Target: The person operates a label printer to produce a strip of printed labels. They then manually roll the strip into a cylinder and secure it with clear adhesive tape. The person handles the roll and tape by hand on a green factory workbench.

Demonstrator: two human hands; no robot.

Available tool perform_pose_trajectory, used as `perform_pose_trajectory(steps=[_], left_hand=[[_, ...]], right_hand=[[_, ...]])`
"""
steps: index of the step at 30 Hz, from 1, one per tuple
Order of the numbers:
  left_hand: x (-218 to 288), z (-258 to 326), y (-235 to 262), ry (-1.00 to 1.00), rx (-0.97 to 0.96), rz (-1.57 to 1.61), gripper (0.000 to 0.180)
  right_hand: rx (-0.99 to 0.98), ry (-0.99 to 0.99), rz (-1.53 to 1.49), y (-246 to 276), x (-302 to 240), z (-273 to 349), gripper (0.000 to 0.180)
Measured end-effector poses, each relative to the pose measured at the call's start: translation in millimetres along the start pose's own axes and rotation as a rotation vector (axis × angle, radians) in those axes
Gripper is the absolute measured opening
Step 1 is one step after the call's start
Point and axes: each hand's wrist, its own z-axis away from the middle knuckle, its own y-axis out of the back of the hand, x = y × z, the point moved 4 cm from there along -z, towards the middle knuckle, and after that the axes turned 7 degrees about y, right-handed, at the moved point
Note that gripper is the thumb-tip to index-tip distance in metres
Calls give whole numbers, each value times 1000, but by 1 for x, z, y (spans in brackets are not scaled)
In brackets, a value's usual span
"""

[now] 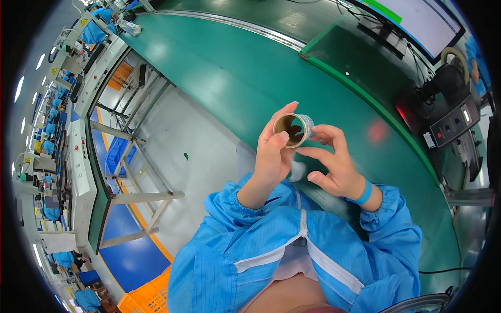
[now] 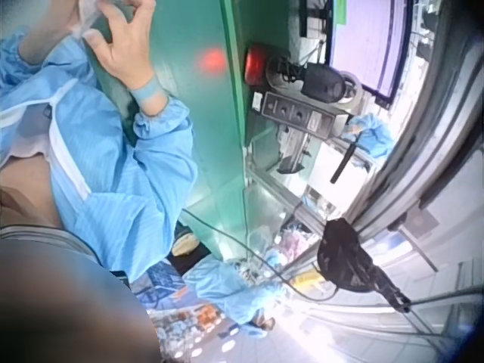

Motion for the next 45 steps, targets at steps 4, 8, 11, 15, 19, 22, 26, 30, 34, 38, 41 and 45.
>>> perform_pose_trajectory(steps=[4,8,11,15,19,22,26,30,34,38,41,45], left_hand=[[-8,-2,-3,54,-36,81,59],[-17,3,-8,94,-67,117,58],[-26,4,-13,60,-143,123,55],[-26,6,-24,46,-162,-85,62],[-22,2,-22,139,-237,15,78],[-3,4,-19,-48,-322,-323,85],[-1,9,-12,-335,-155,-860,84],[4,11,-18,-185,-100,-559,75],[-3,12,-17,2,-240,-381,70],[-4,18,-14,76,-290,-368,67],[-2,18,-17,62,-352,-365,67],[-1,20,-16,146,-347,-315,71]], right_hand=[[106,35,-14,2,5,-3,21],[296,-95,-100,2,18,2,40],[281,-198,-70,9,17,-1,58],[214,-204,43,15,14,-9,59],[309,-333,-156,21,27,3,52],[426,-458,-410,25,36,8,49],[359,-472,-696,20,36,3,52],[165,-254,-793,17,31,3,53],[66,-118,-856,15,28,3,51],[7,-36,-859,14,26,1,45],[-50,2,-796,18,27,3,42],[-118,55,-622,25,24,1,42]])
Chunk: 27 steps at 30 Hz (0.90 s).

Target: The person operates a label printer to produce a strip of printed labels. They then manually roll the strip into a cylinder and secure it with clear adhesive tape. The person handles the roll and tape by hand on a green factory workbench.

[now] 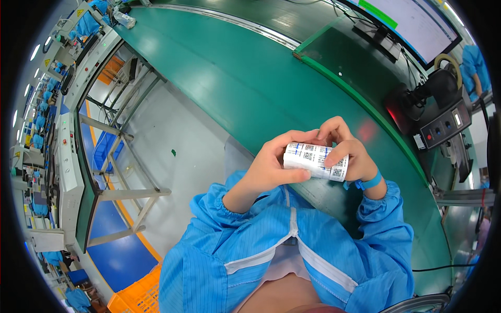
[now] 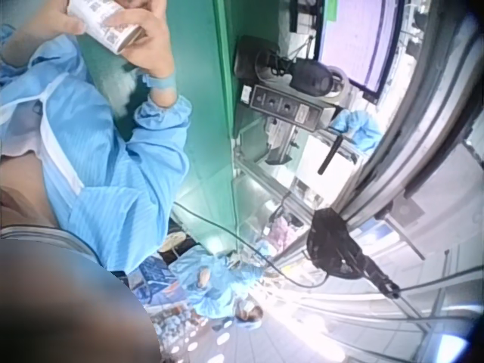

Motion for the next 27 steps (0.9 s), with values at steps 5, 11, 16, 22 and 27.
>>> perform_pose_trajectory(steps=[5,11,16,22,27], left_hand=[[12,5,0,-214,144,-172,68],[24,11,-2,-428,181,-801,74],[21,12,-2,-383,168,-644,64],[17,6,0,-409,111,-431,48],[13,5,0,-388,100,-291,44]], right_hand=[[36,-153,150,4,-15,-10,60],[133,-260,292,-2,-9,-8,68],[163,-135,406,-4,-12,-12,52],[203,-63,419,-2,-10,-8,51],[207,-12,481,-2,-13,-9,50]])
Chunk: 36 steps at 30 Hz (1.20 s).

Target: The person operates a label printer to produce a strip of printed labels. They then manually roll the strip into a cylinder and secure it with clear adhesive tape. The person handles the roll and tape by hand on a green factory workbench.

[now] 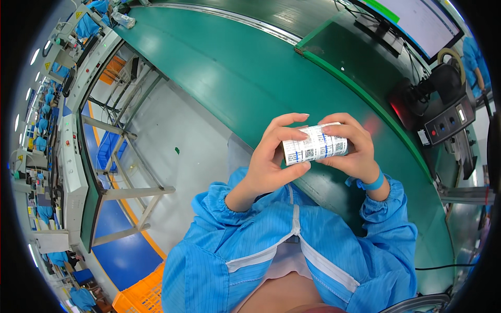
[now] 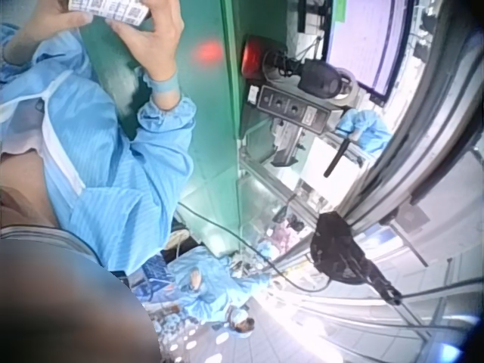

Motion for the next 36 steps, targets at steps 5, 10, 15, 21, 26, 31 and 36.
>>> perform_pose_trajectory(steps=[5,10,15,21,26,31,36], left_hand=[[-5,3,4,-5,2,-57,40],[-4,2,6,-55,20,-108,40],[-2,3,7,-141,56,-339,37],[-4,4,5,-247,-1,-501,38],[-3,4,3,-285,-18,-516,38],[0,4,2,-311,-20,-543,38],[-1,4,3,-284,-4,-551,37]], right_hand=[[13,48,31,0,0,1,49],[-35,34,21,0,-1,0,51],[5,-66,-38,-3,0,-2,59],[-58,39,12,1,6,0,53],[-41,48,-34,2,7,3,45],[-39,45,-60,2,7,3,45],[-93,103,24,0,7,4,48]])
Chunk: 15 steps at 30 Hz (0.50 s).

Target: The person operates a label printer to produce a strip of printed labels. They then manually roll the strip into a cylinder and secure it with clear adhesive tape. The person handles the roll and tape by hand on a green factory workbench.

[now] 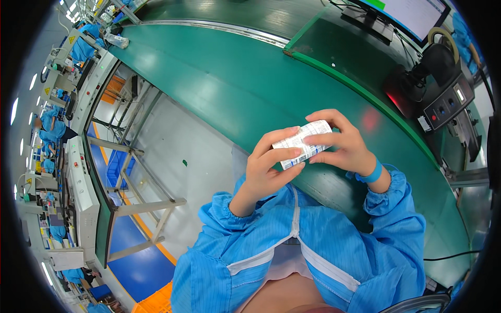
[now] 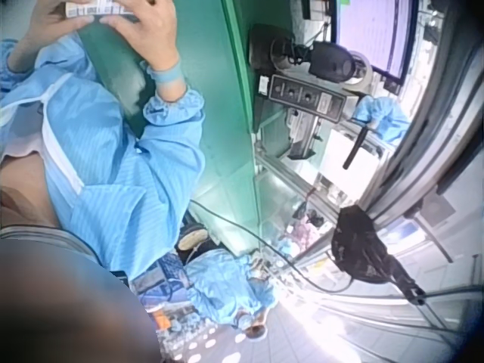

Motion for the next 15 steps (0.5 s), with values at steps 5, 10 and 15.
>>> perform_pose_trajectory(steps=[5,10,15], left_hand=[[-5,1,0,81,8,24,39],[-36,8,4,468,236,587,33],[-65,15,14,789,431,1126,32]], right_hand=[[-16,5,81,0,1,2,49],[161,-283,-148,-1,17,8,68],[534,-657,-411,7,58,32,59]])
